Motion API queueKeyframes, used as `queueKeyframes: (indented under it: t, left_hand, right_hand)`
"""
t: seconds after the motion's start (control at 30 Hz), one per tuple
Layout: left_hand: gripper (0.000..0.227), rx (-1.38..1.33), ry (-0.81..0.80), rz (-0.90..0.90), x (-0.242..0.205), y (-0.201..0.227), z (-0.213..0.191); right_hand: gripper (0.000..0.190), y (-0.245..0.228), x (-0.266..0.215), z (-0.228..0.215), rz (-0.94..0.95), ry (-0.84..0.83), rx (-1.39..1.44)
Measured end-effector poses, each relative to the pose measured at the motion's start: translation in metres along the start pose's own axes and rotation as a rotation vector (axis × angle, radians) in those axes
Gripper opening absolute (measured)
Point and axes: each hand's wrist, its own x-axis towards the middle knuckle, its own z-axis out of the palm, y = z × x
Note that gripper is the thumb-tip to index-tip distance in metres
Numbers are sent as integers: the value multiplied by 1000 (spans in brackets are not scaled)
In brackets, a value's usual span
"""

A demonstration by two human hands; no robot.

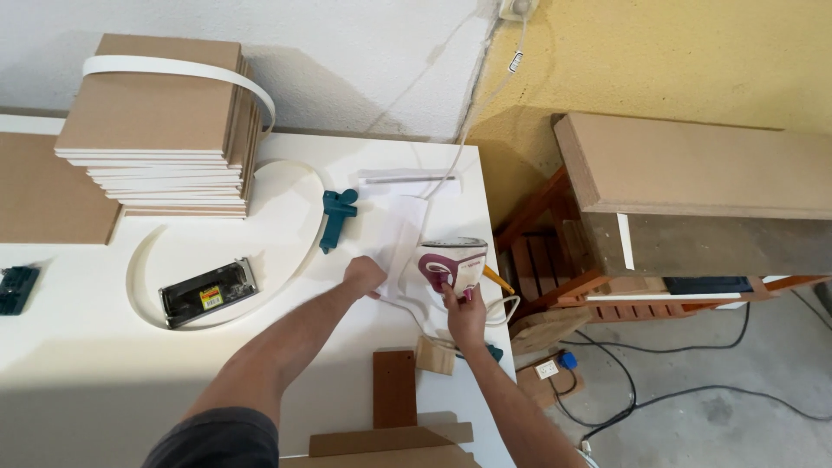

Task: The person places a long wooden board on a stand and positions a white strip along its edge. They use an iron to press the strip onto the board, moving the iron along the length of the strip. After ironing, the person uses a sanding block to smooth the edge of the board and then picks up a blue clamp.

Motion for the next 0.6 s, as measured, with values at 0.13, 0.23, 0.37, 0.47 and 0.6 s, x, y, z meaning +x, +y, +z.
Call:
queueKeyframes:
  t: [0.13, 0.23, 0.37, 0.47, 0.6]
  left_hand:
    - [33, 261, -10, 113, -32, 14, -3]
    - [32, 211, -38, 42, -38, 15, -6]
    - [34, 196, -57, 50, -41, 13, -16]
    - [36, 270, -47, 62, -29, 10, -37]
    - [37, 569, -46, 192, -60, 17, -82]
  right_hand:
    - [36, 77, 42, 15, -90, -43, -200]
    - [44, 96, 49, 25, -90, -68, -485]
    - [44, 109, 53, 25, -120, -83, -480]
    - [53, 92, 41, 9, -122, -91, -415]
    - [20, 155, 14, -36, -621, -369, -569]
